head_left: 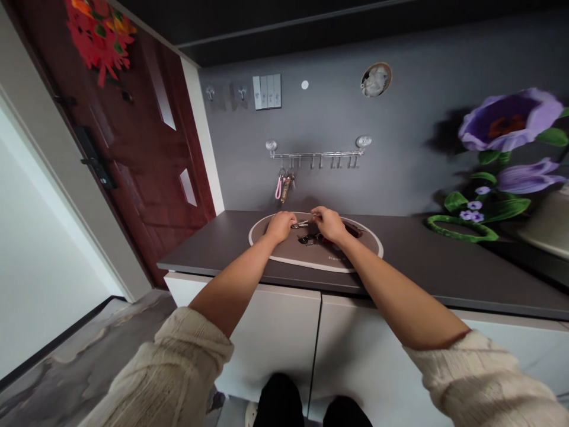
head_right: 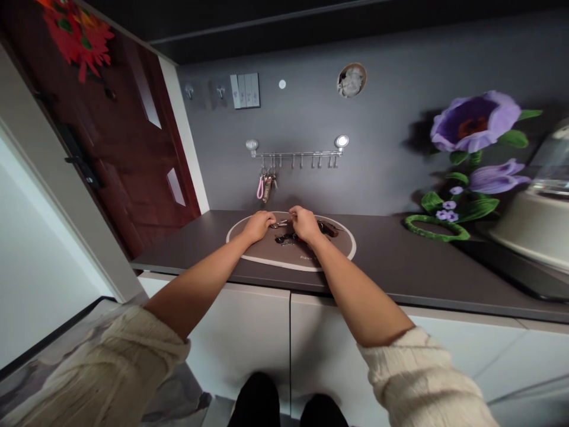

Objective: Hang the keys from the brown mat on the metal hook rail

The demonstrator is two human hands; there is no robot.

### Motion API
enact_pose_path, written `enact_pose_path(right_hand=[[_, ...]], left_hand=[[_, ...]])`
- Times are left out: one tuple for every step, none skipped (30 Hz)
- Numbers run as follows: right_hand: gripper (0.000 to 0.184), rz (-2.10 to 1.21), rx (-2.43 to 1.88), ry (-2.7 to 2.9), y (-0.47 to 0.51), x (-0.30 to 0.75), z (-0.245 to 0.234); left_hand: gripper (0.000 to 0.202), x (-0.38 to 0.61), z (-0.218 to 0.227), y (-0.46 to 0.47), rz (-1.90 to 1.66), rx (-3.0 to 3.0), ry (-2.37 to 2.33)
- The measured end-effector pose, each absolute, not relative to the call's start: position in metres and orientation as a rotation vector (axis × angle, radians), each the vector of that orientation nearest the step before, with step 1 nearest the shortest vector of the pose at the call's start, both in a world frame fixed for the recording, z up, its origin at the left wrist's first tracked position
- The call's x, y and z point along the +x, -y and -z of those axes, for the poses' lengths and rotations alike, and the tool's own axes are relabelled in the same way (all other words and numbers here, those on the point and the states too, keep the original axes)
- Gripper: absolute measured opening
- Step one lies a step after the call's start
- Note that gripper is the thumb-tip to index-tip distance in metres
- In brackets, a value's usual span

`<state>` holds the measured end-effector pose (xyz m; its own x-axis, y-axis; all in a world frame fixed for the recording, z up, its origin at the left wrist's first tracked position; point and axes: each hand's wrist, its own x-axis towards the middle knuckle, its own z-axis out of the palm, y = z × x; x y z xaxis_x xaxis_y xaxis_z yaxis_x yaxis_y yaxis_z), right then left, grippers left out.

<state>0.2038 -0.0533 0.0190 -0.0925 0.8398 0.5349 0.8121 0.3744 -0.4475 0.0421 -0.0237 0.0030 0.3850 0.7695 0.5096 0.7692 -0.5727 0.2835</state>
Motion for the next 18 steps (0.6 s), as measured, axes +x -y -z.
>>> enact_pose_path(right_hand=[[0.027,-0.052,-1.428,1.884,0.053,0.204,-0.019],[0.027,-0.056,-1.428,1.875,0.054,0.204,-0.019],[0.027,-0.060,-1.430,1.865,0.054,0.204,-0.019],[0.027,-0.064,-1.430,1.855,0.054,0.204,-0.019],[0.027,-0.068,-1.428,1.846,0.054,0.204,-0.019],[0.027,-0.072,-1.424,1.838,0.054,0.204,-0.020],[0.027,-0.077,-1.419,1.830,0.054,0.204,-0.020],[0.027,-0.082,-1.415,1.820,0.054,0.204,-0.021],[0.026,-0.090,-1.410,1.808,0.054,0.204,-0.021],[0.025,-0.101,-1.405,1.796,0.055,0.203,-0.022],[0.024,-0.115,-1.398,1.786,0.056,0.202,-0.022],[0.022,-0.128,-1.388,1.778,0.057,0.201,-0.023],[0.021,-0.142,-1.376,1.775,0.058,0.200,-0.023],[0.019,-0.157,-1.361,1.775,0.059,0.199,-0.024],[0.019,-0.171,-1.345,1.778,0.060,0.198,-0.024],[0.019,-0.185,-1.329,1.782,0.061,0.197,-0.024],[0.019,-0.199,-1.311,1.789,0.061,0.196,-0.024],[0.020,-0.212,-1.293,1.797,0.062,0.195,-0.024]], left_hand=[[0.019,0.043,-0.003,0.023,-0.994,2.564,-1.442],[0.018,0.043,-0.003,0.022,-1.034,2.505,-1.437],[0.018,0.043,-0.003,0.021,-1.079,2.439,-1.437],[0.017,0.044,-0.002,0.020,-1.125,2.372,-1.437],[0.016,0.044,-0.002,0.019,-1.171,2.306,-1.435],[0.015,0.045,-0.002,0.018,-1.213,2.238,-1.425],[0.014,0.045,-0.001,0.017,-1.253,2.164,-1.407],[0.014,0.046,-0.001,0.016,-1.288,2.079,-1.384],[0.013,0.046,-0.001,0.015,-1.318,1.983,-1.355],[0.012,0.047,-0.001,0.014,-1.343,1.878,-1.321],[0.012,0.048,-0.002,0.015,-1.362,1.767,-1.286],[0.012,0.049,-0.003,0.016,-1.375,1.658,-1.252],[0.011,0.050,-0.004,0.017,-1.379,1.557,-1.216],[0.010,0.050,-0.006,0.019,-1.376,1.463,-1.178],[0.009,0.051,-0.008,0.021,-1.367,1.373,-1.137],[0.008,0.051,-0.009,0.023,-1.349,1.289,-1.091],[0.006,0.051,-0.011,0.024,-1.326,1.211,-1.042],[0.005,0.050,-0.012,0.025,-1.299,1.141,-0.992]])
